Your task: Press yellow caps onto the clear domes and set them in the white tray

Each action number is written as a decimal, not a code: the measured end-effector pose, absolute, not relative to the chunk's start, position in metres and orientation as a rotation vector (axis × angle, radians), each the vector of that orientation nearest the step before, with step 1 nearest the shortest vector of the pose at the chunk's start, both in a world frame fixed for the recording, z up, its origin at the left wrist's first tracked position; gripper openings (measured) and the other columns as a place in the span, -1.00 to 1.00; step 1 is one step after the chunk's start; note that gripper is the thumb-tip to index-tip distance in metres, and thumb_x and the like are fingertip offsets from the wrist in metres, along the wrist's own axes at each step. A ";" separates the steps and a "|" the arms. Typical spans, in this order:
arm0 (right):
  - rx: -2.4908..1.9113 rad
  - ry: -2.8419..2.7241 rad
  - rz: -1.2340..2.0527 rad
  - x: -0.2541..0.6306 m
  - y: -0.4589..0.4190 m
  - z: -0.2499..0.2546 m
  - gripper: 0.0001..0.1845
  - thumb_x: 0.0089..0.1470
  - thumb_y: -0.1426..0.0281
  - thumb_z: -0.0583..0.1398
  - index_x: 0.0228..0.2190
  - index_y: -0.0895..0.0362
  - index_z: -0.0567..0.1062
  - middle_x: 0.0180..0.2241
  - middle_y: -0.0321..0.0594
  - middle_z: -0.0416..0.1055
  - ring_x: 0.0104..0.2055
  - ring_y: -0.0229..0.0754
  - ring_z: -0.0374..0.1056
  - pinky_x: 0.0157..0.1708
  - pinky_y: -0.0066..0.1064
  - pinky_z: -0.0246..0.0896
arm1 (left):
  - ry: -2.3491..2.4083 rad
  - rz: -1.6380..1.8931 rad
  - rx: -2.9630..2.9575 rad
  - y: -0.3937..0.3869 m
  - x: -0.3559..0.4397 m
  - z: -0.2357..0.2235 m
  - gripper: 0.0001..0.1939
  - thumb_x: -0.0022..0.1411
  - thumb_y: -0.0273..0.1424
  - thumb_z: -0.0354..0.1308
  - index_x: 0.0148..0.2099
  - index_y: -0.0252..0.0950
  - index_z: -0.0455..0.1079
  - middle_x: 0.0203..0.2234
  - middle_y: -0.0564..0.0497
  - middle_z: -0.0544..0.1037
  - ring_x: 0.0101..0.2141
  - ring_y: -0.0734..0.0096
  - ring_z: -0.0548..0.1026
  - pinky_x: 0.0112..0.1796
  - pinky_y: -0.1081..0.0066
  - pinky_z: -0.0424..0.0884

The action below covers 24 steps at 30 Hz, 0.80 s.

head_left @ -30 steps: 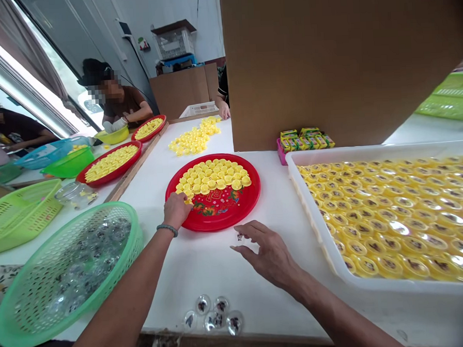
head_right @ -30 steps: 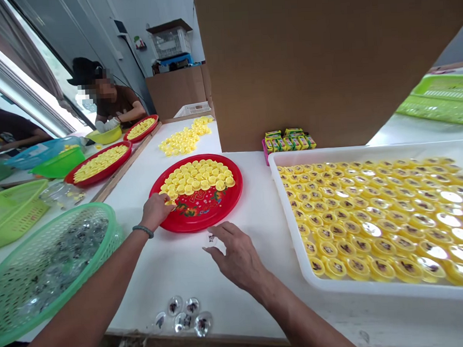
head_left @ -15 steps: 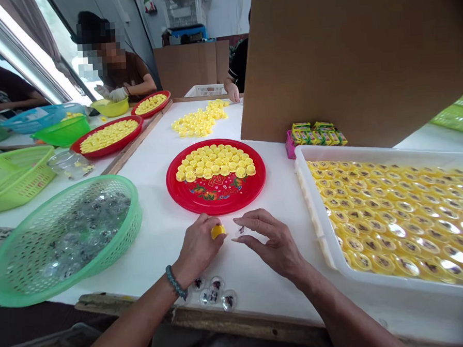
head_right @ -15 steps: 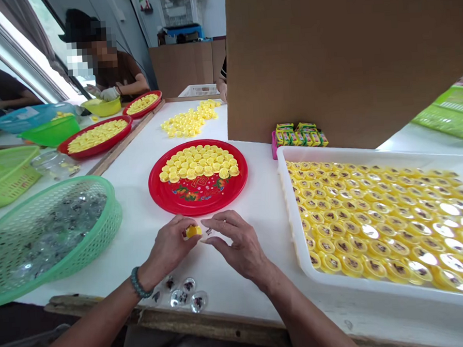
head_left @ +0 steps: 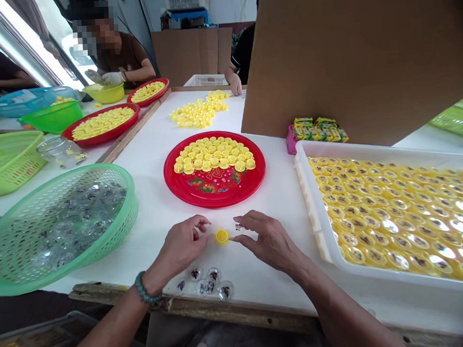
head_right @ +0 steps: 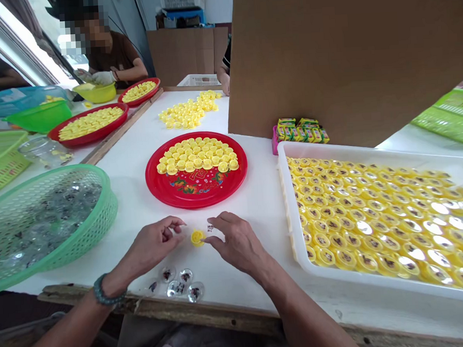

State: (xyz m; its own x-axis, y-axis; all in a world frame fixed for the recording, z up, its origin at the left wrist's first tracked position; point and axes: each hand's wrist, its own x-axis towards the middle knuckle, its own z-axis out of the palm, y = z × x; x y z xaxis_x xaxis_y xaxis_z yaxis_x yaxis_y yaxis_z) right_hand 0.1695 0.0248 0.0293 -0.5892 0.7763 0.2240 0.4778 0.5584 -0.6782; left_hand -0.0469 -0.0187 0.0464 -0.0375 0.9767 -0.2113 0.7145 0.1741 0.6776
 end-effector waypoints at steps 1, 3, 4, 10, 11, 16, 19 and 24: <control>-1.003 -2.308 0.771 0.169 0.024 0.029 -0.66 0.07 0.32 0.21 -0.09 0.11 0.46 -0.27 -0.15 0.43 -0.44 -0.29 0.35 -0.47 -0.48 0.28 | 1.725 0.538 1.667 -0.017 -0.051 0.045 -0.66 0.04 -0.40 0.12 -0.08 -0.20 0.38 -0.24 0.03 0.49 -0.45 0.44 0.41 -0.42 0.47 0.31; -1.003 -2.344 0.748 0.166 0.023 0.029 -0.68 0.06 0.35 0.22 -0.11 0.11 0.46 -0.28 -0.16 0.43 -0.42 -0.27 0.35 -0.45 -0.47 0.26 | 1.550 0.556 1.761 -0.011 -0.056 0.040 -0.53 -0.02 -0.46 0.14 0.01 -0.18 0.36 -0.11 0.00 0.44 -0.41 0.46 0.41 -0.38 0.47 0.35; -1.008 -2.359 0.738 0.165 0.022 0.028 -0.70 0.05 0.36 0.22 -0.12 0.10 0.47 -0.30 -0.17 0.43 -0.41 -0.27 0.36 -0.44 -0.47 0.26 | 1.486 0.566 1.778 -0.008 -0.055 0.036 -0.52 -0.03 -0.47 0.15 0.02 -0.18 0.37 -0.11 -0.01 0.43 -0.40 0.45 0.41 -0.37 0.47 0.36; -1.067 -2.473 0.716 0.156 0.021 0.022 -0.76 0.01 0.48 0.23 -0.21 0.10 0.49 -0.35 -0.22 0.41 -0.38 -0.25 0.36 -0.38 -0.48 0.22 | 1.435 0.687 1.712 -0.002 -0.038 0.015 -0.74 0.03 -0.49 0.10 -0.19 -0.24 0.48 -0.32 0.00 0.49 -0.39 0.41 0.42 -0.36 0.47 0.35; -1.073 -2.484 0.703 0.155 0.022 0.020 -0.76 0.00 0.50 0.23 -0.21 0.11 0.48 -0.35 -0.22 0.40 -0.35 -0.23 0.37 -0.36 -0.47 0.23 | 1.443 0.706 1.702 -0.002 -0.036 0.013 -0.75 0.04 -0.49 0.10 -0.20 -0.24 0.48 -0.33 0.00 0.49 -0.39 0.41 0.43 -0.35 0.47 0.35; -1.057 -2.540 0.588 0.149 0.028 0.012 -0.73 0.02 0.57 0.20 -0.19 0.13 0.46 -0.31 -0.18 0.40 -0.25 -0.19 0.36 -0.27 -0.44 0.24 | 1.417 0.767 1.690 -0.002 -0.035 0.008 -0.75 0.04 -0.50 0.08 -0.23 -0.24 0.49 -0.32 -0.01 0.50 -0.36 0.39 0.45 -0.32 0.47 0.36; -0.997 -2.599 0.518 0.147 0.031 0.010 -0.69 0.02 0.60 0.18 -0.17 0.12 0.45 -0.30 -0.18 0.39 -0.23 -0.18 0.33 -0.27 -0.43 0.23 | 1.380 0.775 1.649 0.002 -0.036 0.005 -0.77 0.02 -0.53 0.06 -0.28 -0.24 0.49 -0.33 0.00 0.52 -0.33 0.37 0.47 -0.29 0.45 0.37; -0.980 -2.648 0.482 0.146 0.036 0.013 -0.78 -0.02 0.57 0.24 -0.27 0.12 0.48 -0.34 -0.21 0.36 -0.30 -0.20 0.30 -0.36 -0.45 0.19 | 1.318 0.817 1.251 0.004 -0.035 0.006 -0.77 0.02 -0.42 0.15 -0.22 -0.33 0.45 -0.32 -0.06 0.56 -0.28 0.28 0.50 -0.23 0.36 0.41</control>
State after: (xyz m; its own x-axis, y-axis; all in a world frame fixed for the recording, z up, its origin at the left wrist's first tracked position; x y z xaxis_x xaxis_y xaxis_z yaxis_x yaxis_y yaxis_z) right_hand 0.1458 0.0357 0.0130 -0.7323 0.6665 0.1397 0.5746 0.7148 -0.3986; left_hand -0.0347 0.0037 0.0065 0.1465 0.9596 -0.2403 0.2111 0.2070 0.9553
